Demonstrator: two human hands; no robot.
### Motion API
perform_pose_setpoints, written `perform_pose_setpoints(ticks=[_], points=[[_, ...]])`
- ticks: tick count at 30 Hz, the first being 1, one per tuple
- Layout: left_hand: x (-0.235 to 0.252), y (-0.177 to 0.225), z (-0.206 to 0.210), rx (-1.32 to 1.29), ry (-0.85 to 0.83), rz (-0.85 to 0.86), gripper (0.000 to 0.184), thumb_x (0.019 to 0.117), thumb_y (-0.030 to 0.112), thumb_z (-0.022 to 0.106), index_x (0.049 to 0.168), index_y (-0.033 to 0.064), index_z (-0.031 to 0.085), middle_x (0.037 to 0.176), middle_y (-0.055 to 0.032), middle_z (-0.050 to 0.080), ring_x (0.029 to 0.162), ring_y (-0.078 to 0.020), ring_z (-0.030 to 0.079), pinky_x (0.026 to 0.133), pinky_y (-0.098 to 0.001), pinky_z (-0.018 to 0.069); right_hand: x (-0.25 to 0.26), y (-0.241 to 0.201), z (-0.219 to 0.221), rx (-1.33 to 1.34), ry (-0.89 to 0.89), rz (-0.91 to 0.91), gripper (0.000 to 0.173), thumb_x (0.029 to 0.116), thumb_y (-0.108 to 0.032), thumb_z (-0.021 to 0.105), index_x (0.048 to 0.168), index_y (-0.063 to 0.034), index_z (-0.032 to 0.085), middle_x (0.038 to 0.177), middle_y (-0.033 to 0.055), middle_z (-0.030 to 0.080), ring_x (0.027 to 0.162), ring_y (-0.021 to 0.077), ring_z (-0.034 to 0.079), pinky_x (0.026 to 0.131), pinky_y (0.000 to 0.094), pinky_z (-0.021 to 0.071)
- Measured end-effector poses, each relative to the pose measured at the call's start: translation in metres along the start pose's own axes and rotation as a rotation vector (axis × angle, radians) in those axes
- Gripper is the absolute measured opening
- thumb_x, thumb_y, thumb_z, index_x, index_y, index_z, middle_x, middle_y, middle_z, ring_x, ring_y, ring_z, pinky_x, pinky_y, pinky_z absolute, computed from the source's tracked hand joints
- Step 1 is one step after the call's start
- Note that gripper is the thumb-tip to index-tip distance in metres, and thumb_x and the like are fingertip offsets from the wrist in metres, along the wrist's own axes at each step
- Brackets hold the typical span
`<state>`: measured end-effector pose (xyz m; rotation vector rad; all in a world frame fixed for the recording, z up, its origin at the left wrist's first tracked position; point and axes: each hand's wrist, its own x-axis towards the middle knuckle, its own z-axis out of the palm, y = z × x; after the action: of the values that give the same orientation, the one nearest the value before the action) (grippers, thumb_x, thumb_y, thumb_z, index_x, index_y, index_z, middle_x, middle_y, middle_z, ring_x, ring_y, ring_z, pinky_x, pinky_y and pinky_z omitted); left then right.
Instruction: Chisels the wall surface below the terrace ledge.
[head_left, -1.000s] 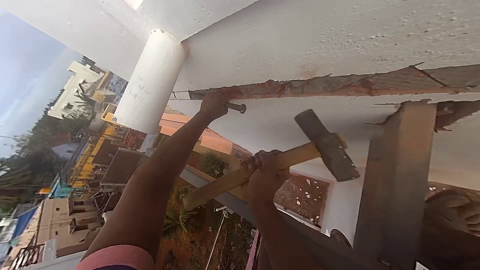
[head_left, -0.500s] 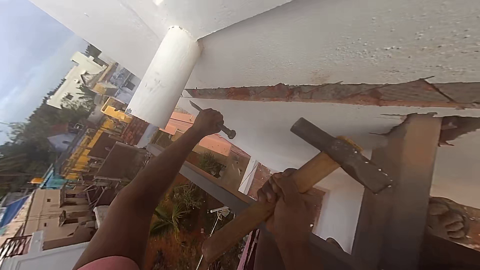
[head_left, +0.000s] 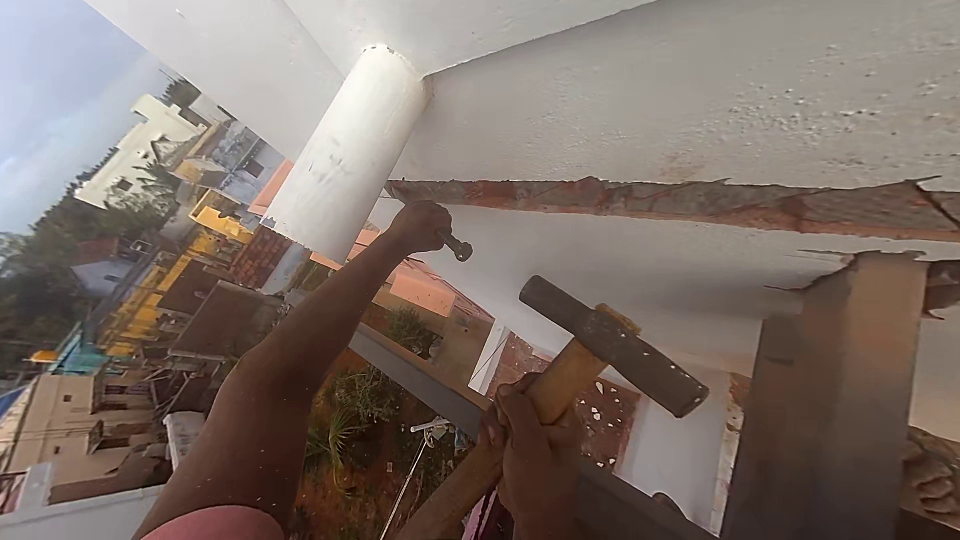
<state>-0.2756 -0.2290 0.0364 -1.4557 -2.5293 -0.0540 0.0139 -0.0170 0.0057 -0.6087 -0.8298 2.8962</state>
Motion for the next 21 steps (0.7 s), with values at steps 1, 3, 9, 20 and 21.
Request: perform_pose_setpoints(ticks=[1, 3, 9, 20, 21], points=[[-0.001, -0.001, 0.001, 0.002, 0.022, 0.004, 0.018, 0.0822, 0.007, 0.063, 0.066, -0.0003, 0.061, 0.067, -0.0161, 0.065, 0.068, -0.0334, 0.068, 0.064, -0.0465, 0.0548, -0.001, 0.003, 0.0, -0.023, -0.012, -0.005, 0.007, 0.0879, 0.001, 0.054, 0.088, -0.0045, 0.051, 0.05, -0.0012, 0.048, 0.037, 0.0092, 0.051, 0.038, 0.0267, 0.0499], [0.0, -0.001, 0.003, 0.002, 0.064, -0.014, 0.018, 0.0832, 0.007, 0.063, 0.067, -0.0007, 0.062, 0.067, -0.0163, 0.066, 0.068, -0.0333, 0.069, 0.065, -0.047, 0.0549, -0.004, 0.002, 0.0, -0.073, -0.037, 0.009, 0.006, 0.0884, 0.001, 0.054, 0.087, -0.0045, 0.051, 0.05, -0.0015, 0.049, 0.037, 0.0082, 0.05, 0.038, 0.0252, 0.0487], [0.008, 0.0, 0.001, -0.025, 0.106, -0.135, 0.014, 0.0806, 0.007, 0.065, 0.07, -0.0023, 0.065, 0.072, -0.0191, 0.068, 0.071, -0.0374, 0.071, 0.063, -0.054, 0.0545, -0.014, -0.028, 0.005, -0.188, -0.132, -0.027, 0.008, 0.0892, 0.003, 0.054, 0.088, -0.0043, 0.052, 0.053, -0.002, 0.051, 0.039, 0.0074, 0.051, 0.038, 0.025, 0.0495], [0.015, 0.028, -0.009, -0.058, 0.041, -0.16, 0.011, 0.0796, -0.002, 0.067, 0.07, -0.0057, 0.066, 0.079, -0.0218, 0.07, 0.083, -0.0402, 0.071, 0.079, -0.0549, 0.0523, 0.059, -0.171, 0.011, -1.047, -0.588, -0.646, 0.011, 0.0912, -0.011, 0.068, 0.092, -0.0102, 0.058, 0.068, -0.0097, 0.063, 0.052, 0.0036, 0.061, 0.045, 0.025, 0.0548], [0.019, 0.036, -0.018, -0.083, 0.004, -0.215, 0.01, 0.0822, -0.004, 0.067, 0.073, -0.0083, 0.068, 0.085, -0.0249, 0.071, 0.09, -0.0424, 0.07, 0.087, -0.0555, 0.0495, 0.066, -0.176, 0.014, -1.095, -0.608, -0.687, 0.013, 0.0912, -0.011, 0.069, 0.094, -0.0104, 0.056, 0.07, -0.0115, 0.063, 0.054, 0.0016, 0.061, 0.047, 0.0236, 0.0555]])
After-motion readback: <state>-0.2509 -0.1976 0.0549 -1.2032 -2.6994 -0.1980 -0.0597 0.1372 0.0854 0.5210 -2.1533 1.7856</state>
